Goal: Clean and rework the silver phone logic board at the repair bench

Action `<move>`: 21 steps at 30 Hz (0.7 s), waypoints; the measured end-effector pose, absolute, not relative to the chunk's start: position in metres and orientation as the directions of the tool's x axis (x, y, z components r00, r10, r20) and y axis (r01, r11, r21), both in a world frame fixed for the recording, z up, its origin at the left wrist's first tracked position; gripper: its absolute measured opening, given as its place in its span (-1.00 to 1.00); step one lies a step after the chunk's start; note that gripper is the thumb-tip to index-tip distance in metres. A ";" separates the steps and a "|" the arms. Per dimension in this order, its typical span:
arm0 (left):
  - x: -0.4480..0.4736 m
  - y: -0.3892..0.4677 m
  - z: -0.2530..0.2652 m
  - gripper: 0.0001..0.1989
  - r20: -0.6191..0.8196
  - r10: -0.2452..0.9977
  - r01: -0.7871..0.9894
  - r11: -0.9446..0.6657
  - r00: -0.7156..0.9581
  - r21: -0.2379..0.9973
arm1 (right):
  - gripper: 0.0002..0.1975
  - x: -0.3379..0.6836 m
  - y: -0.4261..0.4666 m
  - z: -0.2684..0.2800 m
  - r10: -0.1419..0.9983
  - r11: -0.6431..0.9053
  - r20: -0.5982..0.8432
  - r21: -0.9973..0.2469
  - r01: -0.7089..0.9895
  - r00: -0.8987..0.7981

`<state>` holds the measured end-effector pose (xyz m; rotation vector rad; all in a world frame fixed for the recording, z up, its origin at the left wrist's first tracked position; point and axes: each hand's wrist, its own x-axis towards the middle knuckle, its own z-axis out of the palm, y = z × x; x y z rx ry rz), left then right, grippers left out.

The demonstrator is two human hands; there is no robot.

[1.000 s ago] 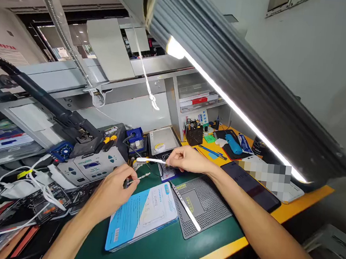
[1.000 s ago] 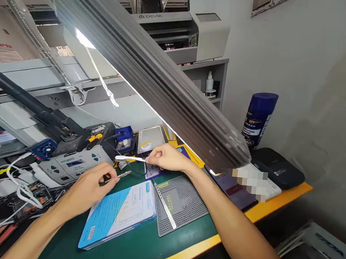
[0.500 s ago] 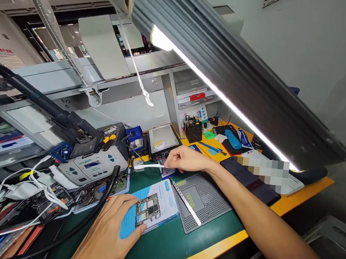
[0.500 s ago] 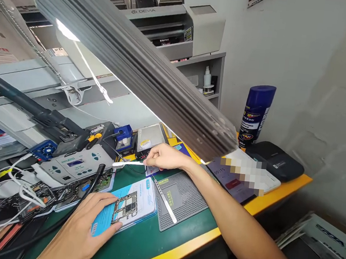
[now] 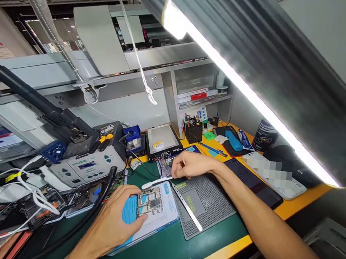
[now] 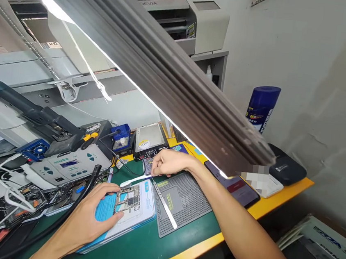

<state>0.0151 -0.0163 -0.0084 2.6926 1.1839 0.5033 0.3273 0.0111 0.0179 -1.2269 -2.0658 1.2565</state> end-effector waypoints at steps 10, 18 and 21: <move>0.003 -0.016 -0.029 -0.57 0.207 0.770 0.678 -0.632 0.603 0.374 | -0.82 0.299 0.005 0.013 0.842 0.233 -0.125 -0.793 0.562 -0.525; 0.004 -0.018 -0.028 -0.56 0.141 0.821 0.704 -0.551 0.554 0.448 | -0.86 0.300 0.002 0.022 0.878 0.241 -0.096 -0.757 0.607 -0.469; 0.004 -0.018 -0.029 -0.52 0.138 0.832 0.702 -0.532 0.537 0.473 | -0.86 0.297 0.000 0.023 0.872 0.248 -0.094 -0.761 0.599 -0.481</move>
